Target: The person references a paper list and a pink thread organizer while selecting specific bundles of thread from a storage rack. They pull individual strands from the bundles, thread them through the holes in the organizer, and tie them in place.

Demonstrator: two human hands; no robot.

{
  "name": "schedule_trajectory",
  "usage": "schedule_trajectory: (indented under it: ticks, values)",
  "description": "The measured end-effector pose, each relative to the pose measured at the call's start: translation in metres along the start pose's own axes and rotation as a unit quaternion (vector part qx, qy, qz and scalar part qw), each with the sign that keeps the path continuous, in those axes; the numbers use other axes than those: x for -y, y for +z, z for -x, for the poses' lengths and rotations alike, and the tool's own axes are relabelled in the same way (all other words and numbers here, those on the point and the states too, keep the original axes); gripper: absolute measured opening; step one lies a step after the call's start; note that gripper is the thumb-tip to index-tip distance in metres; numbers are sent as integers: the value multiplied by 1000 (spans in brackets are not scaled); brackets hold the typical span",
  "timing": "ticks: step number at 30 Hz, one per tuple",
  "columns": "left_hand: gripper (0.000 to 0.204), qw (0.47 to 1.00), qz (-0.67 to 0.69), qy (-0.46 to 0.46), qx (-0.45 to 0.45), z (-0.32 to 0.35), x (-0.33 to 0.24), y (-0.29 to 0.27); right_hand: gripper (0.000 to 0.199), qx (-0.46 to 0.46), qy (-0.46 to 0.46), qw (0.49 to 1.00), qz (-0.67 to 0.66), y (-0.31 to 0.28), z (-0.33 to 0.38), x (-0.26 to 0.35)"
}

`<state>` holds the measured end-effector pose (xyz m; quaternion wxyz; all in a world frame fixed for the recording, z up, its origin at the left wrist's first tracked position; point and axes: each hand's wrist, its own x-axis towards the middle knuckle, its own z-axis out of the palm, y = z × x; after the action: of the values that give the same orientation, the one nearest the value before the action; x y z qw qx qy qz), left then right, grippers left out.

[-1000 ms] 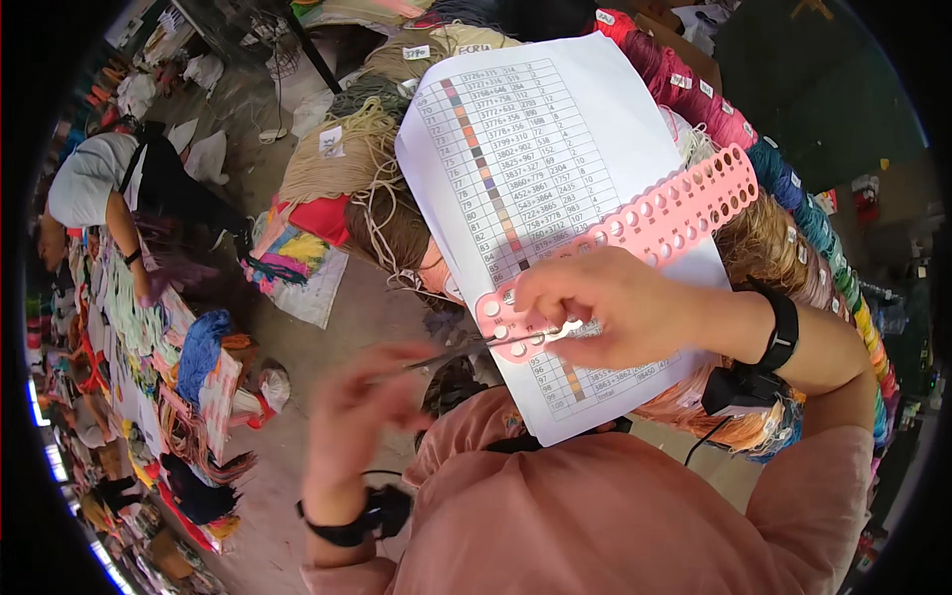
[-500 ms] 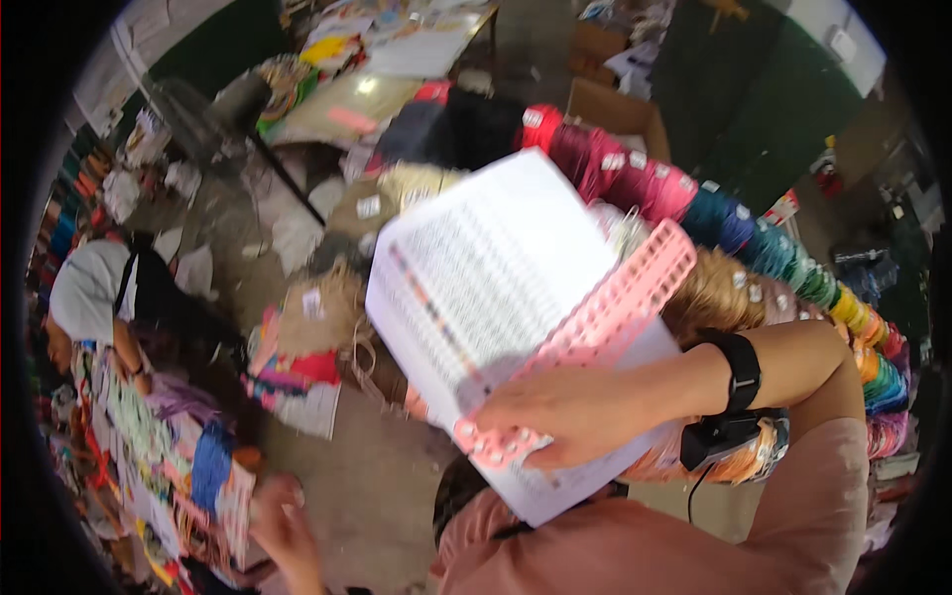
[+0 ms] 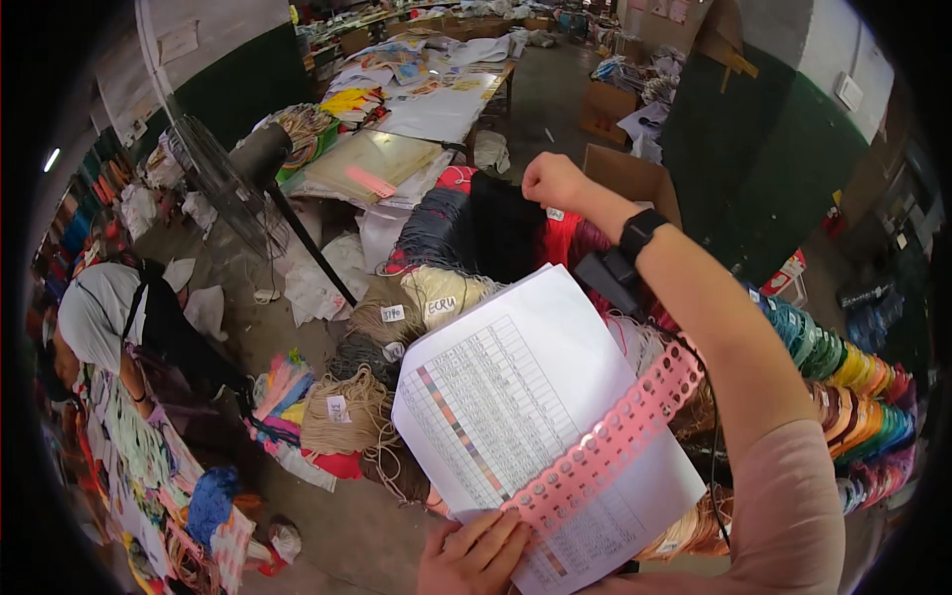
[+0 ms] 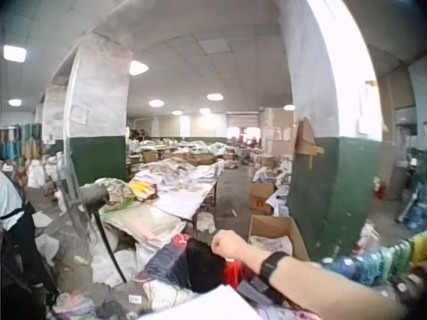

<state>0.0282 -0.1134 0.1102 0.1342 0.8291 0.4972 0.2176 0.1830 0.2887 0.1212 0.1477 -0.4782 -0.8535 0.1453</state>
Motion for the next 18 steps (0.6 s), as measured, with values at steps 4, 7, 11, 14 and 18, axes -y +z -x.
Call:
schedule_trajectory:
  ticks: [4,7,11,14,18]
  values:
    - [26,1000,27,-6,-8,-4,2,1,13,-68,37,991,113,23,-16,-16]
    - [25,999,46,-22,-10,-3,1,-5,10,-21,74,995,67,16,-20,-2]
    - [25,998,50,-21,-23,-3,1,-3,9,20,105,992,-62,1,-18,-2]
    - [25,998,53,-26,-28,-3,1,0,9,0,75,996,-47,1,-19,-7]
    - [26,998,51,-28,-24,-3,0,2,10,-16,-122,983,140,16,-19,-11]
